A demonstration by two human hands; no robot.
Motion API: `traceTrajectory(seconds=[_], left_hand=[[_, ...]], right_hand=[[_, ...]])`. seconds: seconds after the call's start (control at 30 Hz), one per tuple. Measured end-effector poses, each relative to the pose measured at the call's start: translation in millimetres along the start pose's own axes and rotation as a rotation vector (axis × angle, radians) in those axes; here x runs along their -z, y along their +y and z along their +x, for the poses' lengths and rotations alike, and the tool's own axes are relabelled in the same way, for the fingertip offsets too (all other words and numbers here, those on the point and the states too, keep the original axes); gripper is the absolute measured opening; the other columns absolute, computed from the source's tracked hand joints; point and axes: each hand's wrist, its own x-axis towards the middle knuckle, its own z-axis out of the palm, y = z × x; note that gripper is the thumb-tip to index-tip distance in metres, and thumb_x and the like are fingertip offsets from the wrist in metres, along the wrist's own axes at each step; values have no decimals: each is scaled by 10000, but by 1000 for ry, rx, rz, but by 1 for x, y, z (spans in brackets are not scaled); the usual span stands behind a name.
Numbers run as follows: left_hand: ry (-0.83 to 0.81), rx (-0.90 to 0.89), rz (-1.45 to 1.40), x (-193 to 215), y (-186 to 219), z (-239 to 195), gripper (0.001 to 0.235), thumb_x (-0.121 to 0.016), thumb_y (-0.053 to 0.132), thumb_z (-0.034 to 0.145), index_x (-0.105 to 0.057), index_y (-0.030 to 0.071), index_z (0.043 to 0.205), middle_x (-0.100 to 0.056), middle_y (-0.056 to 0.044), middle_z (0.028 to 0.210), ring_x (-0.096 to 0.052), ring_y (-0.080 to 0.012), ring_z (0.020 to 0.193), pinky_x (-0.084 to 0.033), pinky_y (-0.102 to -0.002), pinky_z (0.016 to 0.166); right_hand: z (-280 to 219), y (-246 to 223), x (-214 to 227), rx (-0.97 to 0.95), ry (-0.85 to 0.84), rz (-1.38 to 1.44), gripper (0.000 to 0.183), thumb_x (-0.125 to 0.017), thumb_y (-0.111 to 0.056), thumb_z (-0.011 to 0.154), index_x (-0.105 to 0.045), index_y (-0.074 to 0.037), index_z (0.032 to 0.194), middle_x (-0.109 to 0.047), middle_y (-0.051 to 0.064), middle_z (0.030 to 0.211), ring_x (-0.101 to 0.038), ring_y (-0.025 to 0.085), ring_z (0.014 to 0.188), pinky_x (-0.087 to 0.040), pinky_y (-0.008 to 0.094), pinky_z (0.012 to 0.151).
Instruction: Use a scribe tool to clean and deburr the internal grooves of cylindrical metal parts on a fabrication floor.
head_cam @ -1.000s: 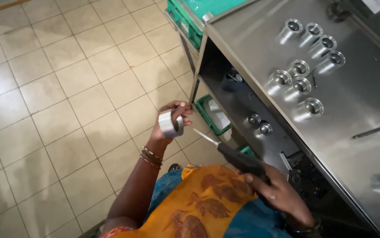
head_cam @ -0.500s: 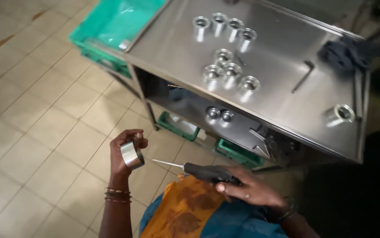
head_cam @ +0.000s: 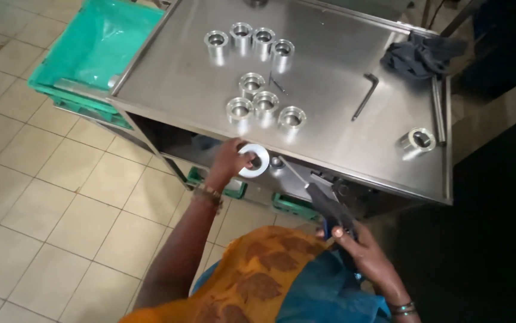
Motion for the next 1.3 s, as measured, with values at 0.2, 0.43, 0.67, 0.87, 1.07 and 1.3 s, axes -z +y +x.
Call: traceTrajectory(seconds=[0.2, 0.43, 0.67, 0.87, 1.07, 1.3], left_hand=[[-79, 211, -248, -58, 30, 75, 338, -744, 237, 889, -684, -53, 1052, -757, -170, 918, -754, -265, 798, -596, -428, 685], [2, 14, 198, -63, 57, 88, 348, -718, 355, 904, -738, 63, 1092, -752, -174, 870, -742, -317, 793, -579, -435, 736], [-24, -53, 933, -76, 46, 123, 323, -761, 372, 878, -754, 60, 962, -732, -136, 914, -732, -278, 818, -579, -406, 645], [160, -552, 190, -149, 207, 129, 218, -808, 231, 912, -671, 80, 837, -690, -97, 810, -678, -246, 693, -537, -397, 618], [-281, -766, 284, -335, 238, 160, 244, -843, 201, 767, -707, 56, 909, -707, -130, 937, -697, -319, 880, -565, -423, 750], [-447, -569, 737, -438, 206, 186, 255, -835, 149, 738, -746, 114, 974, -754, -133, 1032, -730, -293, 1039, -591, -389, 890]], right_hand=[[3, 22, 39, -143, 179, 16, 612, -661, -492, 872, -680, -61, 1306, -786, 138, 1120, -685, 253, 1128, -492, 397, 1020], [16, 58, 62, -224, 185, 67, 742, -702, -541, 803, -622, -79, 1378, -733, 183, 1201, -651, 295, 1162, -492, 423, 1007], [13, 58, 81, -485, 174, 139, 961, -755, -621, 670, -554, -83, 1441, -693, 256, 1188, -660, 388, 1182, -503, 557, 1025], [11, 66, 92, -529, 99, 84, 907, -712, -646, 711, -521, -156, 1449, -658, 172, 1274, -627, 321, 1209, -518, 507, 993], [-9, 21, 96, -269, -7, -10, 717, -660, -595, 779, -651, -118, 1313, -724, 150, 1019, -618, 311, 827, -477, 429, 712], [-7, 110, 108, -333, 74, 164, 669, -701, -559, 796, -647, -119, 1297, -782, 68, 1047, -721, 161, 1014, -576, 303, 896]])
